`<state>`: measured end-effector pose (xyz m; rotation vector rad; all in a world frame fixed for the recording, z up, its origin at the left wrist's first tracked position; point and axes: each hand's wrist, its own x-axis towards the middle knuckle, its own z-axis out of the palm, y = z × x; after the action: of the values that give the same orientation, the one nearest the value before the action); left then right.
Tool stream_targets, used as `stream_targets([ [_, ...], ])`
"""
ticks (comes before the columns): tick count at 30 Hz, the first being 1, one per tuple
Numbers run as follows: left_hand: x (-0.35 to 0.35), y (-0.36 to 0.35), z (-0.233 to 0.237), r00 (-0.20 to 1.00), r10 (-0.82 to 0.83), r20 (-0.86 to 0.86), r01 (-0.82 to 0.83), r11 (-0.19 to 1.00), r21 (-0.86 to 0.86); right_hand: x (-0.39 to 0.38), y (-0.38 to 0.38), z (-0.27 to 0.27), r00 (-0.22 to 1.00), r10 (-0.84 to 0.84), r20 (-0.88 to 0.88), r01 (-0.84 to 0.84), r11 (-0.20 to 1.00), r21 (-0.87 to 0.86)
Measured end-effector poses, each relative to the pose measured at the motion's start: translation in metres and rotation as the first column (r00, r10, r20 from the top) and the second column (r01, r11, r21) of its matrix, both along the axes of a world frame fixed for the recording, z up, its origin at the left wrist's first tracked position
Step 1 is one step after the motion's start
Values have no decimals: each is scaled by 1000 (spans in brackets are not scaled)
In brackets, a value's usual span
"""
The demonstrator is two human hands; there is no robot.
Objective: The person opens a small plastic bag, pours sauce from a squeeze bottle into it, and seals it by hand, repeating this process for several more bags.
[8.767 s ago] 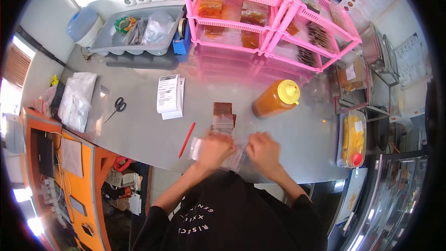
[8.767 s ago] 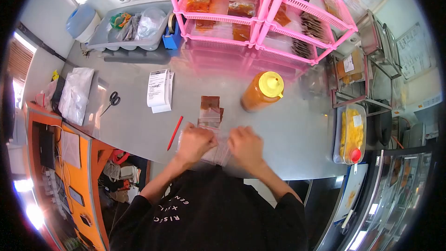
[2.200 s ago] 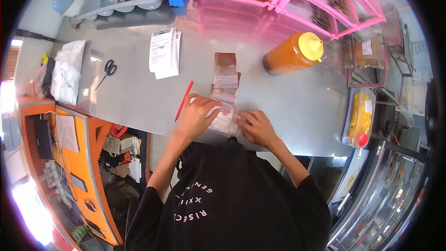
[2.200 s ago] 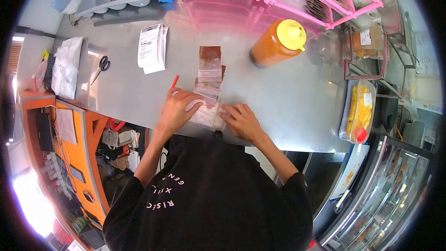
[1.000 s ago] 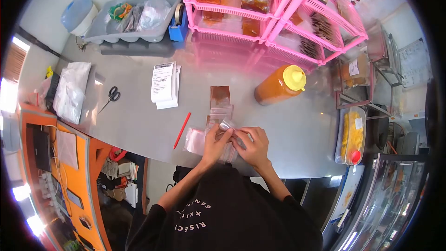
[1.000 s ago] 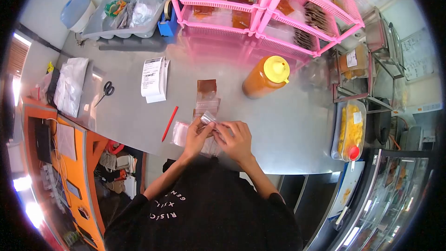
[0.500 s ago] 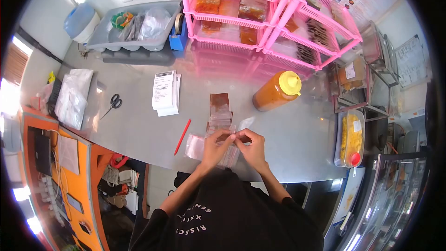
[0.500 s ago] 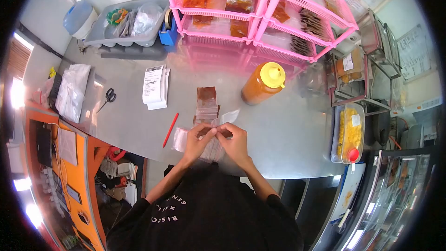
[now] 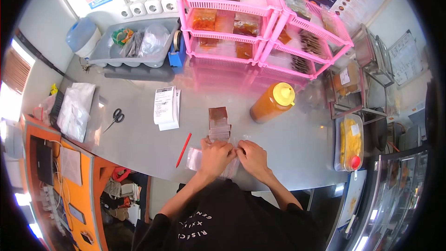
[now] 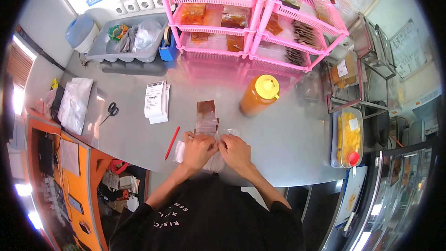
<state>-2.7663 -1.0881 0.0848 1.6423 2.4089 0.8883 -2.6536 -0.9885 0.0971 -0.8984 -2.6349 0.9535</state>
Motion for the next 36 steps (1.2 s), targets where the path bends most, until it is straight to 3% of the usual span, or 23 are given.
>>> stream_targets([
  [5, -9, 2, -1, 993, 118, 0, -118, 992, -51, -1, 9, 0, 997, -80, 12, 76, 975, 210],
  [7, -16, -4, 11, 987, 135, 89, -124, 985, -122, -2, 12, 6, 995, -67, -76, 78, 987, 144],
  [8, -18, -2, 18, 992, 95, 82, -92, 995, -32, -3, 13, 8, 991, -63, -119, 76, 991, 107],
  [11, -23, -1, 32, 995, -36, 94, 17, 981, 196, -1, 22, 3, 985, -23, -169, -18, 972, -236],
  [14, -18, 7, 31, 965, -174, 195, 108, 946, 306, 0, 21, -5, 970, -46, -240, -115, 780, -615],
  [16, -12, 8, 14, 929, -241, 281, 157, 944, 290, 2, 20, -5, 965, -52, -257, -131, 754, -644],
  [23, -4, 8, -7, 920, -159, 359, 93, 977, 194, 12, 24, 4, 963, -97, -253, -113, 705, -700],
  [26, -5, 8, -11, 909, -112, 401, 27, 977, 212, 15, 21, -7, 836, -433, -337, 108, 732, -673],
  [27, -5, 7, -12, 900, -74, 429, -21, 977, 212, 13, 26, -13, 754, -471, -459, 238, 846, -476],
  [28, -6, 7, -12, 888, -35, 459, -69, 976, 208, 10, 32, -21, 666, -464, -584, 384, 885, -265],
  [29, -9, 8, -12, 885, -9, 466, -96, 975, 201, 8, 40, -30, 582, -412, -701, 531, 846, -56],
  [32, -10, 6, -10, 873, 21, 487, -132, 972, 195, -6, 77, -44, 651, -364, -666, 527, 848, 52],
  [36, -13, 6, -5, 922, -39, 385, -87, 949, 304, -21, 93, -47, 607, -451, -654, 454, 872, -180],
])
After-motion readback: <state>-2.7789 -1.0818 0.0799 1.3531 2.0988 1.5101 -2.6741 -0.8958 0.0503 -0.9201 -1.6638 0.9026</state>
